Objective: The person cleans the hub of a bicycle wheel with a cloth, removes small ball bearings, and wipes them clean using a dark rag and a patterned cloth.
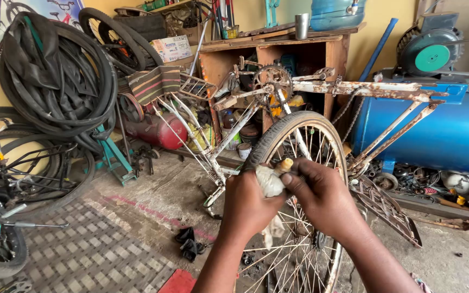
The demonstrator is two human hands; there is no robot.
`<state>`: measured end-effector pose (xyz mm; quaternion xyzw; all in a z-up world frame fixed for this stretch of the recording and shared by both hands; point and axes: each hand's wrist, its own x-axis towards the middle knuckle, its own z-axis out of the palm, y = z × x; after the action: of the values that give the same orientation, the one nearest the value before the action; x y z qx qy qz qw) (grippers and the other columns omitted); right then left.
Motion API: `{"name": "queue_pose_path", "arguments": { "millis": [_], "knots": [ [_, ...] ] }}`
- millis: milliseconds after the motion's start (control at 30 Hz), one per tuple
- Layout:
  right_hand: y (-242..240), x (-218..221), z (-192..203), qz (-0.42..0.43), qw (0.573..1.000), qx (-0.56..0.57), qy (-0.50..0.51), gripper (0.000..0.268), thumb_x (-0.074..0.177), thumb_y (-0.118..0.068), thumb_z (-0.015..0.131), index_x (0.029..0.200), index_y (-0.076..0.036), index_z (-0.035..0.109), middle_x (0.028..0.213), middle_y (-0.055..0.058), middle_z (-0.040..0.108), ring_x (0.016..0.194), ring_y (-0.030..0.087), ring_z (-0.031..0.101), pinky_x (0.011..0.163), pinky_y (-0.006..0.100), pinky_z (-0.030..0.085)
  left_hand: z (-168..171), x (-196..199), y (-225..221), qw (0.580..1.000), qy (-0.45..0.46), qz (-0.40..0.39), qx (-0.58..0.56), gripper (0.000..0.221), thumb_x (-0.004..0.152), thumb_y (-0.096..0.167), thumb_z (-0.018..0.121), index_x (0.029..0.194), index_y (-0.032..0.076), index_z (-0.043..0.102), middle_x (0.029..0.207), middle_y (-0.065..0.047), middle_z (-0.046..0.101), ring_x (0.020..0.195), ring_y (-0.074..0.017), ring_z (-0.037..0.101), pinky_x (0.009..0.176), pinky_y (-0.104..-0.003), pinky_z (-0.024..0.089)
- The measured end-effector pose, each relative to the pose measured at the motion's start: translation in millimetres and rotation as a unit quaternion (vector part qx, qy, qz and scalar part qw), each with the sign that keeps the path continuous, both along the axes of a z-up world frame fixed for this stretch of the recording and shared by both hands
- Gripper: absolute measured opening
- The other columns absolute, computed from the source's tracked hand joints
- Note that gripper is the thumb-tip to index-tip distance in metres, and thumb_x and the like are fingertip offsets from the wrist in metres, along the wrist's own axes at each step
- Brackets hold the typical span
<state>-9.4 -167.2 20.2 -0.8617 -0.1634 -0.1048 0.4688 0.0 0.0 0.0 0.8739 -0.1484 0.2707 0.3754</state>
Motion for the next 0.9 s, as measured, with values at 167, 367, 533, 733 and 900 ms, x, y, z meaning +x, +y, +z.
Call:
{"name": "queue_pose_path", "arguments": {
  "millis": [167,367,533,733,900],
  "knots": [
    [-1.9,1.7,1.4,0.074,0.97,0.223,-0.059,0.038,0.088,-0.006,0.071,0.126,-0.005,0.066,0.095,0.006,0.073,0.089,0.014,0.069,0.081,0.028,0.06,4.7,1.7,-2.5,0.998,0.057,0.002,0.005,0.027,0.081,0.028,0.082,0.097,0.009,0.072,0.079,-0.004,0.077,0.064,-0.017,0.076,0.062,-0.034,0.064],
    [-3.0,-0.8,2.1,0.095,0.968,0.219,-0.081,0.039,0.087,-0.006,0.071,0.126,-0.005,0.064,0.101,0.006,0.073,0.094,0.014,0.07,0.086,0.029,0.062,0.7,1.9,-4.2,1.0,-0.015,0.004,-0.007,0.03,0.074,0.027,0.088,0.091,0.008,0.072,0.077,-0.005,0.078,0.065,-0.0157,0.077,0.062,-0.033,0.064],
    [-1.1,0.4,0.0,0.086,0.972,0.208,-0.068,0.039,0.088,-0.006,0.069,0.126,-0.006,0.065,0.103,0.008,0.073,0.095,0.015,0.071,0.087,0.031,0.065,4.1,-1.4,-3.4,0.999,-0.038,0.014,-0.019,0.023,0.074,0.024,0.086,0.086,0.008,0.075,0.074,-0.008,0.078,0.066,-0.0187,0.078,0.061,-0.034,0.063],
    [3.9,1.5,-0.5,0.084,0.968,0.234,-0.044,0.042,0.087,-0.005,0.07,0.128,-0.006,0.064,0.105,0.008,0.072,0.1,0.015,0.069,0.092,0.03,0.061,4.6,-4.1,-2.3,0.998,-0.042,0.034,-0.016,0.022,0.074,0.022,0.086,0.081,0.005,0.074,0.073,-0.01,0.077,0.066,-0.0235,0.078,0.062,-0.037,0.061],
    [5.0,1.6,-1.7,0.08,0.968,0.237,-0.025,0.044,0.088,-0.006,0.07,0.131,-0.006,0.065,0.103,0.008,0.071,0.098,0.014,0.068,0.091,0.029,0.061,4.8,-4.5,-1.4,0.997,-0.068,0.028,-0.004,0.021,0.074,0.021,0.086,0.08,0.006,0.073,0.07,-0.01,0.076,0.065,-0.0254,0.077,0.061,-0.04,0.06]
  ]
}}
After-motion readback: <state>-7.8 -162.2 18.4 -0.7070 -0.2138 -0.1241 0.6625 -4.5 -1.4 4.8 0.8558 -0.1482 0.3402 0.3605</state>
